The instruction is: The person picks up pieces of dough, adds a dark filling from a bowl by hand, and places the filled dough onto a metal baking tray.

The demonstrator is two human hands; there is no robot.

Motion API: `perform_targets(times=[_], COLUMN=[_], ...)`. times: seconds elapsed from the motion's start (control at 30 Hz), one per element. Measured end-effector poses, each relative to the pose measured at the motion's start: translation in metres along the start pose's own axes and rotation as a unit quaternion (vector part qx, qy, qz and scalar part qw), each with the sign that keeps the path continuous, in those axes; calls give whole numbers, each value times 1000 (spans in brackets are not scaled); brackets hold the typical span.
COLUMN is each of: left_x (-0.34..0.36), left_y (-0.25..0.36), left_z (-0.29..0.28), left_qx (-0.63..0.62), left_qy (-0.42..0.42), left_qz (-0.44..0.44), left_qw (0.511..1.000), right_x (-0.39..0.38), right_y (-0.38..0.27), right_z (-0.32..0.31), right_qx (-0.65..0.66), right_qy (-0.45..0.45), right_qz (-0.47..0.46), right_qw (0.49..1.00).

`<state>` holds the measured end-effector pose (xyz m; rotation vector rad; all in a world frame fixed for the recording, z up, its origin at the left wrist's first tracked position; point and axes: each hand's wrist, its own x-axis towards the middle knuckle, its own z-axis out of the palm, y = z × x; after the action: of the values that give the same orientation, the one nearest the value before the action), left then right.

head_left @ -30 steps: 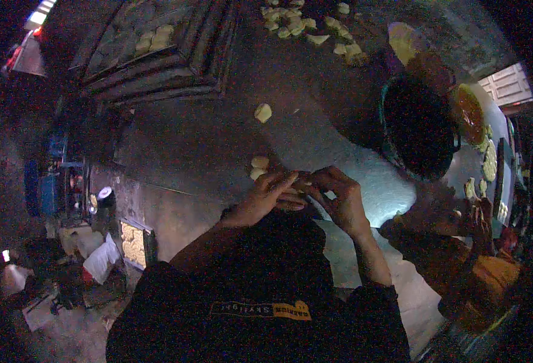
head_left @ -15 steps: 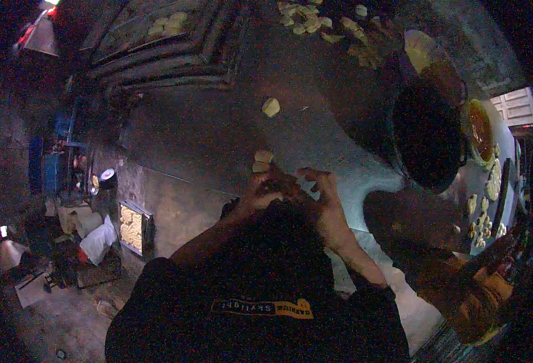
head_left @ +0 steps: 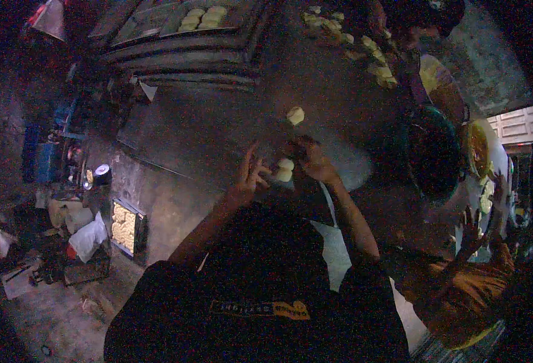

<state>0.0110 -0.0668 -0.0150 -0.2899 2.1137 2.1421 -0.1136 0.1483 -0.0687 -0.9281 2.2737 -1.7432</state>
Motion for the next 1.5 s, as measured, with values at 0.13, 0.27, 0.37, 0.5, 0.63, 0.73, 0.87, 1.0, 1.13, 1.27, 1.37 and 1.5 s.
perform_targets(times=[0.13, 0.27, 0.37, 0.5, 0.63, 0.73, 0.87, 1.0, 1.13, 1.27, 1.37, 1.5], left_x=[-2, -16, -29, -29, -21, -7, 7, 4, 4, 9, 6, -6], left_y=[9, -46, -13, 6, 7, -12, -16, -36, -41, -42, -42, -42], left_z=[-29, -42, -46, -66, -90, -114, -144, -189, -226, -230, -241, -251], left_qx=[-68, 115, 110, 43, 50, 37, 37, -22, -77, -89, -83, -75], left_qy=[-5, 13, -15, -47, -24, 6, 69, 44, -9, -4, 30, 71], left_qz=[-28, 168, 92, -43, 57, 138, 9, -37, -66, -60, -50, -45], left_qw=[997, 979, 990, 997, 997, 990, 997, 998, 995, 994, 995, 994], right_x=[10, 12, -11, -42, -42, -11, 24, 119, 223, 321, 348, 365], right_y=[-6, -47, -58, -80, -77, -118, -150, -261, -305, -273, -212, -211], right_z=[-5, -12, -27, -11, 6, 12, 15, 28, 7, -49, -71, -54], right_qx=[-223, -213, -217, -381, -407, -371, -332, -135, -50, -427, -509, -422], right_qy=[-70, -123, -133, -207, -160, -156, -265, -216, -102, -151, -195, -261], right_qz=[9, 85, 61, 13, -95, -77, -28, -37, 46, -59, -68, -49], right_qw=[972, 966, 965, 901, 894, 912, 905, 966, 992, 889, 836, 867])
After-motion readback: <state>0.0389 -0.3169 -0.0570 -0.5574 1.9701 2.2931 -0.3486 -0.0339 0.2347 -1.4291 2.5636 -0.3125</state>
